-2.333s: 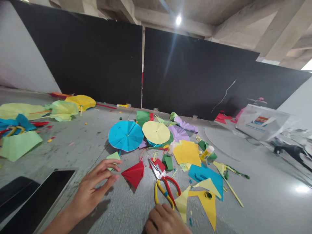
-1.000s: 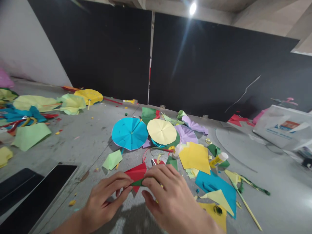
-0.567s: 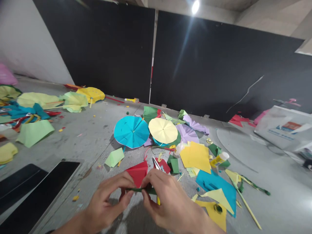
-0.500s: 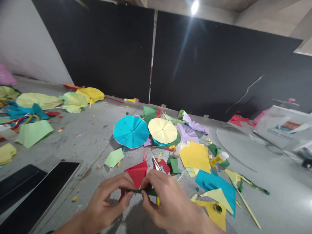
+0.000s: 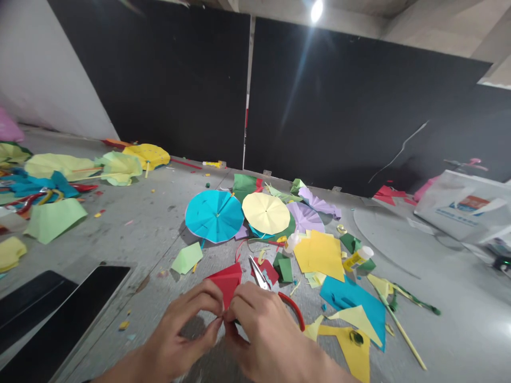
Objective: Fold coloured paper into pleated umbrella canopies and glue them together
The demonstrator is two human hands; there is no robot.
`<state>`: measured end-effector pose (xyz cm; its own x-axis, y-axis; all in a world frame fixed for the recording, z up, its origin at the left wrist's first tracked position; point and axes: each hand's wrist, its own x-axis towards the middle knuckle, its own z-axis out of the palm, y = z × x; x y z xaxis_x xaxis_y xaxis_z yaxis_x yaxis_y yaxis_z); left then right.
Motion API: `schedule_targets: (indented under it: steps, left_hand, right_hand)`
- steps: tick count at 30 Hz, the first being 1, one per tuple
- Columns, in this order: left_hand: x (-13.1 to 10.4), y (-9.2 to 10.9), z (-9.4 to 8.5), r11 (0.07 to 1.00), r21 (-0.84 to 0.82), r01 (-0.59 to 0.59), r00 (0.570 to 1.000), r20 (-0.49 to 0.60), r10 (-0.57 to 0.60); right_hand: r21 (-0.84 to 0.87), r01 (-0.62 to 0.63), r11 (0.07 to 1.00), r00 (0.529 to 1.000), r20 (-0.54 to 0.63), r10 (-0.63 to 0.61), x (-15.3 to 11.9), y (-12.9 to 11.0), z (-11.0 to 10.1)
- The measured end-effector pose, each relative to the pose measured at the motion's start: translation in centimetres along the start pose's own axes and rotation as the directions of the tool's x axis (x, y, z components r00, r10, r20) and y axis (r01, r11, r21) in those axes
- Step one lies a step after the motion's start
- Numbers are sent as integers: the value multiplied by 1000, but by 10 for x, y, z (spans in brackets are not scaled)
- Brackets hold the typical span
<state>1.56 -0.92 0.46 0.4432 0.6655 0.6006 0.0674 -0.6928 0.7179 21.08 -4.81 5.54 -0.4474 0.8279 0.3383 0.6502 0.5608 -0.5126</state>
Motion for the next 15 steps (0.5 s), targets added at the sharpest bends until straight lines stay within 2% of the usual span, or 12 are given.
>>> schedule_targets:
  steps: [4, 8, 11, 15]
  left_hand:
    - [0, -1, -1, 998, 45, -35, 999, 9, 34]
    - [1, -2, -3, 991, 106, -87, 996, 7, 87]
    - [2, -1, -3, 992, 101, -79, 997, 32, 76]
    - [2, 2, -2, 994, 85, -73, 996, 52, 68]
  right_hand:
    - [-36, 61, 997, 998, -31, -63, -1, 0, 4]
    - [-68, 48, 997, 998, -35, -51, -2, 2, 6]
    - [-82, 45, 996, 997, -52, -49, -2, 2, 5]
    - [-58, 19, 998, 1000, -8, -20, 1, 0, -2]
